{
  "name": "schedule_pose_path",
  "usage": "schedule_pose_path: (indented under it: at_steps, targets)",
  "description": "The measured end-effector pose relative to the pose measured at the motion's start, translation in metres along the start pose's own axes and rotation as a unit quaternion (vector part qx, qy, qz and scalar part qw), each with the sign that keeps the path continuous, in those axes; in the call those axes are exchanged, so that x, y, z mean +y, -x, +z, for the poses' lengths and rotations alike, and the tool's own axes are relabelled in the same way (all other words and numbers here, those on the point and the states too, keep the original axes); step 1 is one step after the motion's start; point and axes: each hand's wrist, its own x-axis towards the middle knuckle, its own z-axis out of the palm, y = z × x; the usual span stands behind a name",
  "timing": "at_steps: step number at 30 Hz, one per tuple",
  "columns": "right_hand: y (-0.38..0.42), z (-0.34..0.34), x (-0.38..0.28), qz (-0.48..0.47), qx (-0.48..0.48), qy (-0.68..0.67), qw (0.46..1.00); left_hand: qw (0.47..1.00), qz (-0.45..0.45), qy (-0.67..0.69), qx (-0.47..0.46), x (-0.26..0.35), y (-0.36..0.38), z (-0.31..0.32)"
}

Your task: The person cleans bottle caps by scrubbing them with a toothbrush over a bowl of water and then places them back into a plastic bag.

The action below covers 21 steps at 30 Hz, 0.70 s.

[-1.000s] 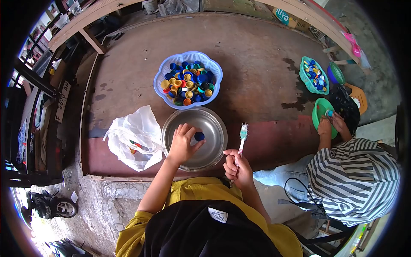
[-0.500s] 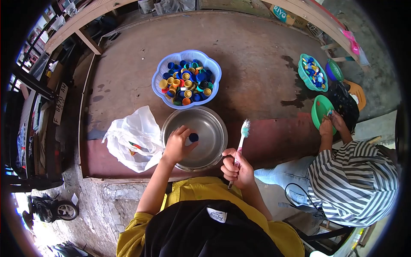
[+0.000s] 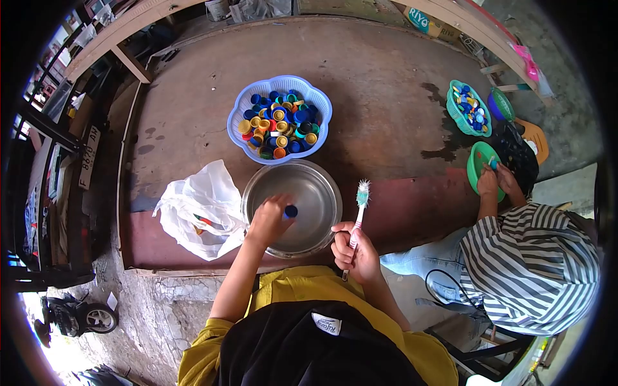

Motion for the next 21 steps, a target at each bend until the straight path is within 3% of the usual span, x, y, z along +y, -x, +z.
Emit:
schedule_pose_path:
  at_steps: [6,9,13,16,19,21]
  targets:
    - [-0.001,0.01,0.002,-0.022,0.05,0.022,0.998,0.997,-0.029,0.072,-0.002,0.025,-0.004,-0.008]
    - [-0.001,0.011,0.001,-0.027,0.066,0.062,0.996,0.997,0.023,-0.066,-0.022,0.001,-0.001,-0.007]
    - [0.002,0.015,0.001,-0.027,0.105,0.118,0.987,0.997,-0.038,0.063,0.005,0.016,-0.005,-0.009]
    - [0.003,0.018,0.001,-0.04,0.115,0.153,0.981,0.99,0.008,-0.128,-0.062,-0.001,0.001,-0.01]
    - [0.001,0.019,0.002,-0.07,0.13,0.191,0.97,0.996,-0.05,0.073,0.003,0.014,-0.005,-0.012]
    - [0.001,0.017,0.005,-0.095,0.147,0.253,0.951,0.995,-0.06,0.076,-0.007,0.008,-0.002,-0.009]
